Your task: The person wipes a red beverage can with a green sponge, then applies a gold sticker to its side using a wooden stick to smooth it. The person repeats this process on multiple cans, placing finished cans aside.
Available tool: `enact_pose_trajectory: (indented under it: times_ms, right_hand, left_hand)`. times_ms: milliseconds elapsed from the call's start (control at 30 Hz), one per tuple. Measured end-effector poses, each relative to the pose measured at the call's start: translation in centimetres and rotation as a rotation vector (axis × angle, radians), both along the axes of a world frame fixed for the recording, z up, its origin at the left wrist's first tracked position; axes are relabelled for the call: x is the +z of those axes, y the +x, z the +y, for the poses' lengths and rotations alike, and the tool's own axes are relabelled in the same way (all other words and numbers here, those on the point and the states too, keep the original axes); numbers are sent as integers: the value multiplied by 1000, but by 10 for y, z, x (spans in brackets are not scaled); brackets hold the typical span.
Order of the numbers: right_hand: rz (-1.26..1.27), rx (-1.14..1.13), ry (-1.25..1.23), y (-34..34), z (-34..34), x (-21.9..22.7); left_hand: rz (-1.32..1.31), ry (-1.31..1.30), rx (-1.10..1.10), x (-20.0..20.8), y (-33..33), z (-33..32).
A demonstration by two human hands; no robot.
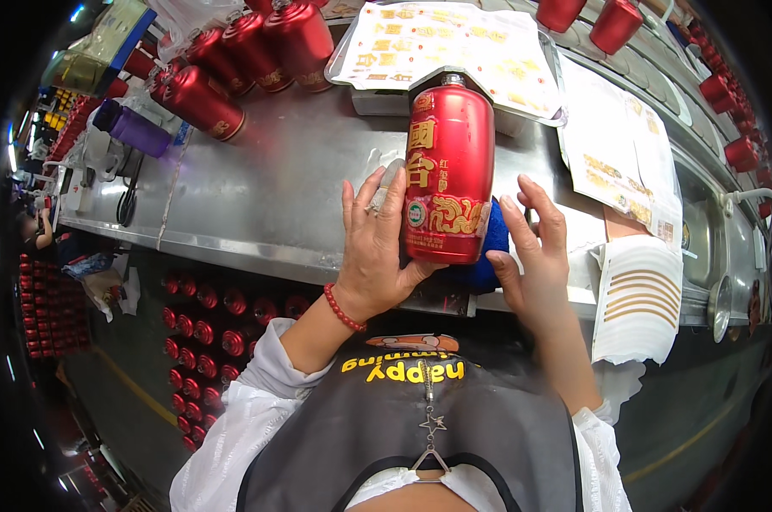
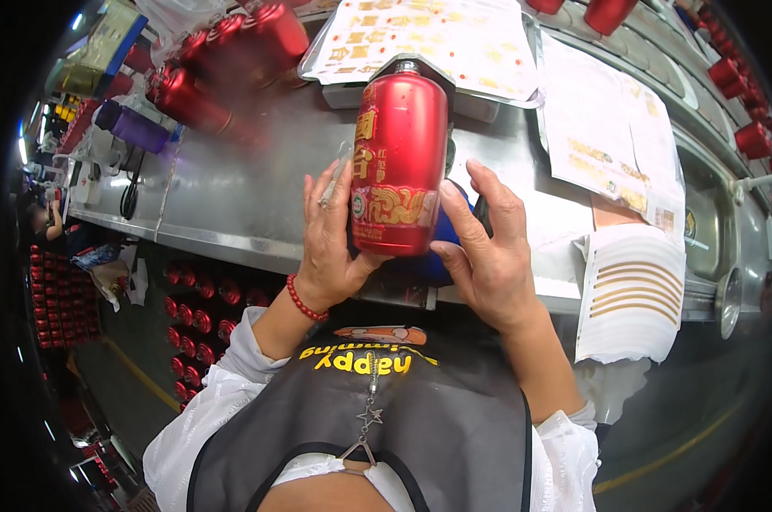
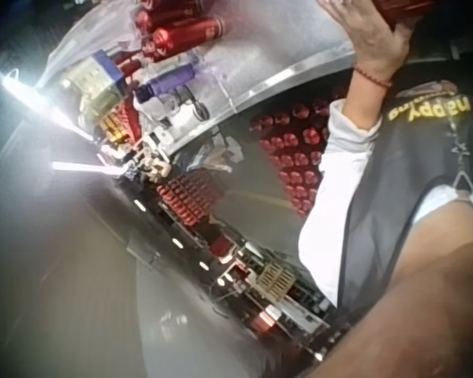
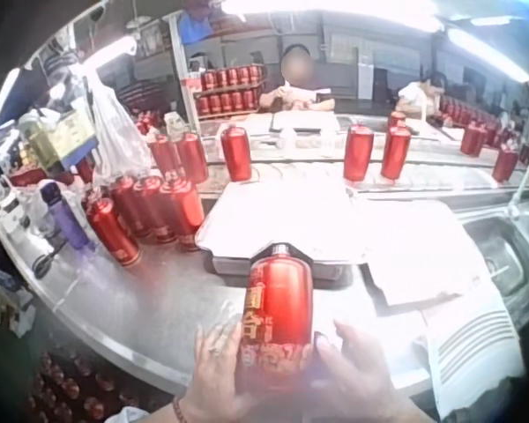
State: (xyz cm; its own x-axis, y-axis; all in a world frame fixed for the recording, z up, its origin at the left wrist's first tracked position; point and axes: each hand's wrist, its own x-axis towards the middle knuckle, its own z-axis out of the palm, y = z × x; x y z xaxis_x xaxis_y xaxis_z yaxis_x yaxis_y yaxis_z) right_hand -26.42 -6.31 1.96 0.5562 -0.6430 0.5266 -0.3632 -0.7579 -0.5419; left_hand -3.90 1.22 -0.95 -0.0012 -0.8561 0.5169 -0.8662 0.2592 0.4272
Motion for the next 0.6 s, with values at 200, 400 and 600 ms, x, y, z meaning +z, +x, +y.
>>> enact_pose_trajectory:
  times_ms: [200, 400, 600]
  right_hand:
    - [-19, 37, 11, 14, -9, 12]
    - [-93, 79, -19, 16, -23, 17]
    - [-74, 142, 57, 16, -24, 32]
  left_hand:
    - [28, 30, -1, -4, 2, 1]
    - [48, 42, -11, -4, 2, 2]
    - [60, 49, -14, -5, 2, 2]
